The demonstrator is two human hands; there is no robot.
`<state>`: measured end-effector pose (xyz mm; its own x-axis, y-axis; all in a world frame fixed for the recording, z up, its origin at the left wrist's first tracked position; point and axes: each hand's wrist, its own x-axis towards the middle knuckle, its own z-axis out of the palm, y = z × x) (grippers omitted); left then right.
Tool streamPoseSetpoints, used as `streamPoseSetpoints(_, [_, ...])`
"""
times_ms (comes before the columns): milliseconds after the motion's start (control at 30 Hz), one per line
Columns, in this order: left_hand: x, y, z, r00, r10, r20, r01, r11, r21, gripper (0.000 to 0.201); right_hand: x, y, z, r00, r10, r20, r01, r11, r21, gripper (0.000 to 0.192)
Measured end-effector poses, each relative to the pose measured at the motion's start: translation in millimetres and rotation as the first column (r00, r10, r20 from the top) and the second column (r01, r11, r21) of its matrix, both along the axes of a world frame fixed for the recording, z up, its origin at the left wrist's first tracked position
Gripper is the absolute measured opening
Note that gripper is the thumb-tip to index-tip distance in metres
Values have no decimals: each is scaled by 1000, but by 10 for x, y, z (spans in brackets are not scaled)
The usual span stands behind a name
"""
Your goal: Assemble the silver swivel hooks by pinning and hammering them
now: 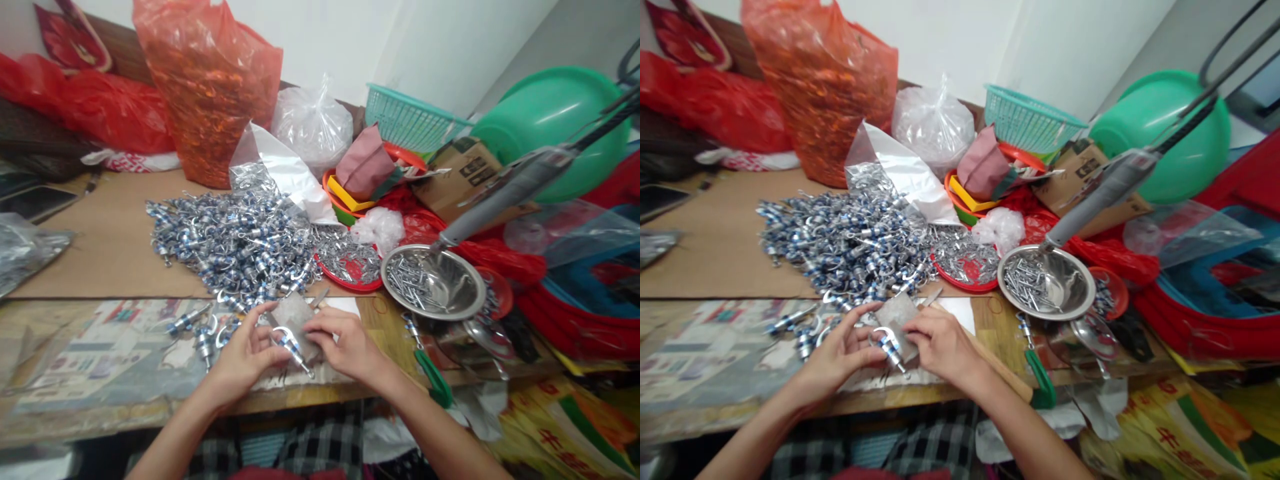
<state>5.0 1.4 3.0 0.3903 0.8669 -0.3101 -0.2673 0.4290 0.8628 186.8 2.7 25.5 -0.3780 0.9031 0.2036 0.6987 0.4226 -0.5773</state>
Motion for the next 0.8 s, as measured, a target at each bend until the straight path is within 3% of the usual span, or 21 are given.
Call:
streamPoseSetpoints(167, [-4,5,-3,1000,-16,-9,16,1000,14,67,-86,-16,31,988,150,46,-147,987,-61,15])
streamPoseSetpoints(267, [-9,13,-21,1000,-18,5,18,1000,11,68,-142,75,7,988,149,34,-146,986,-86,17])
streamPoseSetpoints(400, [-17,23,-43,999,-32,11,32,999,19,68,-281,50,-83,998,56,4,-56,995,-83,18])
streamPoseSetpoints(500, [-20,26,-49,1000,-28,4,28,999,29,67,-267,24,-154,991,5,-135,-10,999,-36,18])
streamPoseSetpoints(600, [-18,22,-46,1000,-30,-8,30,999,19,67,-2,104,-191,934,-162,-317,204,973,105,20])
streamPoseSetpoints(667, [-16,17,-43,999,-37,-11,37,999,13,68,270,185,-180,890,-355,-284,415,890,190,21])
streamPoseSetpoints(733, [-15,14,-41,999,-36,-15,36,999,12,69,503,221,-146,861,-483,-160,508,832,222,21])
streamPoseSetpoints(800, [-15,13,-40,999,-29,-20,29,999,15,70,605,175,-122,879,-476,-23,471,863,184,20])
